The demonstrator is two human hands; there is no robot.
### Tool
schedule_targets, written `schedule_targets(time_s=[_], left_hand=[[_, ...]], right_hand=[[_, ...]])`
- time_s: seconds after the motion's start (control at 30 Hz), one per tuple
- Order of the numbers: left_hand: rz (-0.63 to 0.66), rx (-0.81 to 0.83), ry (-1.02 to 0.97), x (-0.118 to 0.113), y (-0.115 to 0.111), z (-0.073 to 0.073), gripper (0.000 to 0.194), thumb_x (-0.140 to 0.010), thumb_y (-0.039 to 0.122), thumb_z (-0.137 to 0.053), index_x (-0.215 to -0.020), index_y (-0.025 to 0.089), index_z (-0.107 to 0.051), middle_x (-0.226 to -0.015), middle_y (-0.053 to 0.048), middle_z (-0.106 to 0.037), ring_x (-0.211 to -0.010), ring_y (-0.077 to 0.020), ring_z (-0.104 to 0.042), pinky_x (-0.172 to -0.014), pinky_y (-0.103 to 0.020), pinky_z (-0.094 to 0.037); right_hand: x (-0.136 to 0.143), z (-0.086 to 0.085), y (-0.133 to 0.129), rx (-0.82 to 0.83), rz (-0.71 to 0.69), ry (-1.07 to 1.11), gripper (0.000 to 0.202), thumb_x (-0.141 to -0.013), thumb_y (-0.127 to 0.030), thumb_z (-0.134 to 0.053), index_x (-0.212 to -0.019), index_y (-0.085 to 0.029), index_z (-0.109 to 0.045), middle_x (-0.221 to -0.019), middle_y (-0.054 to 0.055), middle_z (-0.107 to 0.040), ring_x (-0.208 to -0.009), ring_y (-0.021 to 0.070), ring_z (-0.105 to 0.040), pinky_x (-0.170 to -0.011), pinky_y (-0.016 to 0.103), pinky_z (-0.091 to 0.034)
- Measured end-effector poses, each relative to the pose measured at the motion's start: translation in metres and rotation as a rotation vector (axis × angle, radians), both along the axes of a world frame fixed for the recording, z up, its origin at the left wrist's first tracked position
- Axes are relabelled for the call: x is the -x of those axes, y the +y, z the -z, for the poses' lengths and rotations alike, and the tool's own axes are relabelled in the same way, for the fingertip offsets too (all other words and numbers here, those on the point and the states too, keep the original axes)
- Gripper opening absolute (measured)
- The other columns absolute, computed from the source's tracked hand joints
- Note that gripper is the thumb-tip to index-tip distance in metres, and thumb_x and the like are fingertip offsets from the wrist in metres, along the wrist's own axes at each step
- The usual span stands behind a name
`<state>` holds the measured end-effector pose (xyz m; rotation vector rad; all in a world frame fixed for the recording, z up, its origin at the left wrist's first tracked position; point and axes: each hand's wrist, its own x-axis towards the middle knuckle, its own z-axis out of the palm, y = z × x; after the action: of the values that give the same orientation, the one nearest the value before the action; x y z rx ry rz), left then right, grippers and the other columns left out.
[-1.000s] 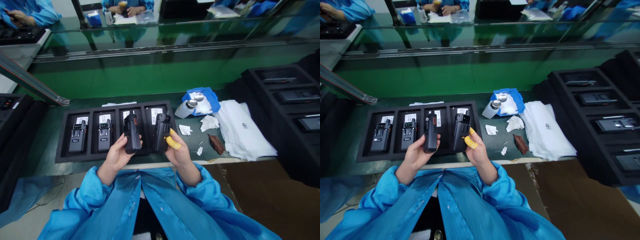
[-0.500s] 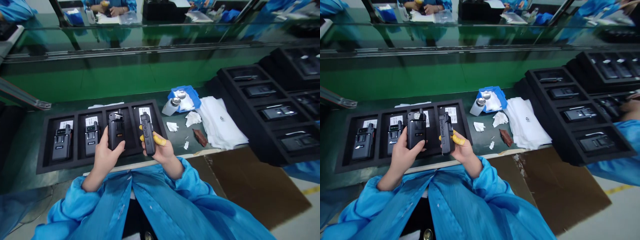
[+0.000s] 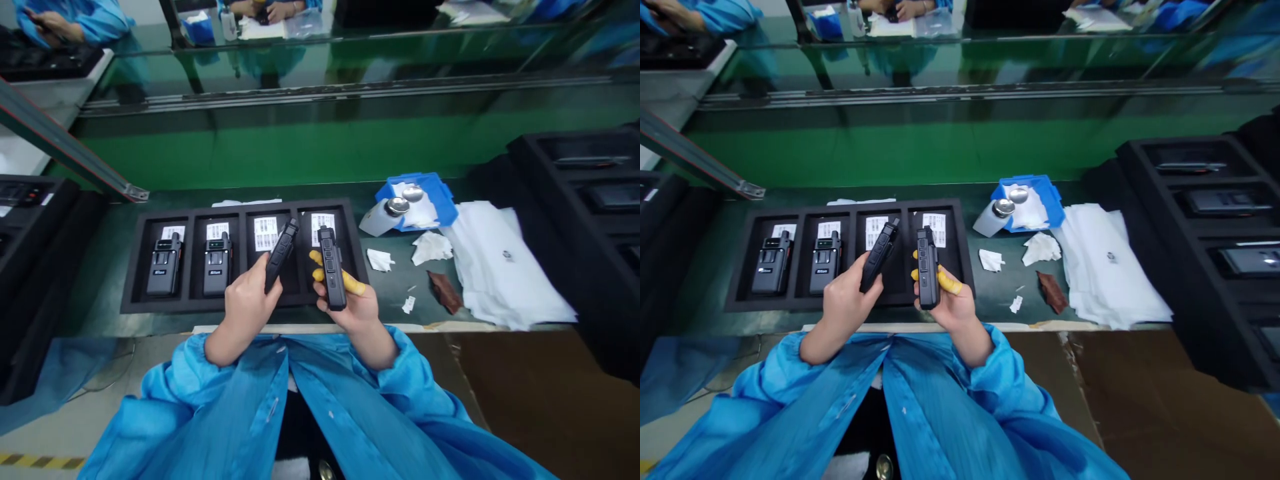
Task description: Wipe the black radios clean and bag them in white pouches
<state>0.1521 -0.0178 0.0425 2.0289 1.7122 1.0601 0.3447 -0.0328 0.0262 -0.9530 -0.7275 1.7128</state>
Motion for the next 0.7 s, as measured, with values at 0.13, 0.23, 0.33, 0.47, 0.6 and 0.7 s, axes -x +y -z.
schedule_targets(time_s=[0.13,0.23,0.33,0.47,0.6,0.7], left_hand=[[-0.010,0.139,-0.094,0.000,0.000,-0.011,0.038,-0.075,0.027,-0.063,-0.112,0.019,-0.065,-0.099,-0.008,-0.074,-0.087,-0.0249,-0.069,-0.079,-0.033,-0.052],[0.031,0.449,-0.408,0.000,0.001,-0.022,0.037,-0.074,0.031,-0.064,-0.109,0.018,-0.062,-0.091,-0.005,-0.072,-0.081,-0.0235,-0.070,-0.066,-0.030,-0.054],[0.079,0.719,-0.917,-0.001,0.003,-0.027,0.043,-0.070,0.043,-0.067,-0.102,0.016,-0.057,-0.091,-0.007,-0.070,-0.068,-0.0212,-0.070,-0.046,-0.024,-0.048],[0.129,0.759,-1.280,-0.003,0.004,-0.023,0.047,-0.065,0.043,-0.075,-0.099,0.017,-0.055,-0.097,-0.009,-0.072,-0.065,-0.0170,-0.070,-0.042,-0.018,-0.046],[0.159,0.801,-1.406,-0.003,0.003,-0.020,0.049,-0.062,0.039,-0.080,-0.099,0.018,-0.057,-0.096,-0.007,-0.074,-0.064,-0.0155,-0.070,-0.042,-0.016,-0.047],[0.154,0.855,-1.464,-0.003,0.003,-0.019,0.050,-0.061,0.040,-0.081,-0.100,0.017,-0.059,-0.095,-0.008,-0.074,-0.063,-0.0147,-0.069,-0.042,-0.015,-0.048]], right_hand=[[0.001,-0.002,-0.001,0.070,0.026,0.105,0.033,-0.077,-0.045,-0.056,-0.101,-0.024,-0.064,-0.081,0.003,-0.070,-0.055,0.0117,-0.056,-0.039,0.021,-0.040],[0.003,-0.011,0.000,0.120,0.113,0.141,0.030,-0.068,-0.044,-0.068,-0.093,-0.027,-0.066,-0.080,-0.002,-0.072,-0.060,0.0122,-0.061,-0.045,0.023,-0.047],[0.004,-0.022,0.004,0.044,0.292,0.020,0.034,-0.061,-0.037,-0.078,-0.091,-0.027,-0.066,-0.091,-0.003,-0.074,-0.079,0.0155,-0.067,-0.067,0.028,-0.056],[0.002,-0.025,0.008,-0.027,0.377,-0.109,0.047,-0.058,-0.036,-0.083,-0.100,-0.027,-0.064,-0.102,0.000,-0.073,-0.100,0.0206,-0.066,-0.091,0.037,-0.054],[-0.001,-0.015,0.007,-0.060,0.388,-0.173,0.058,-0.058,-0.038,-0.084,-0.110,-0.027,-0.061,-0.108,0.001,-0.072,-0.105,0.0197,-0.064,-0.095,0.037,-0.052],[0.000,-0.009,0.006,-0.093,0.383,-0.226,0.062,-0.057,-0.039,-0.084,-0.113,-0.027,-0.060,-0.108,0.001,-0.072,-0.100,0.0186,-0.066,-0.090,0.036,-0.054]])
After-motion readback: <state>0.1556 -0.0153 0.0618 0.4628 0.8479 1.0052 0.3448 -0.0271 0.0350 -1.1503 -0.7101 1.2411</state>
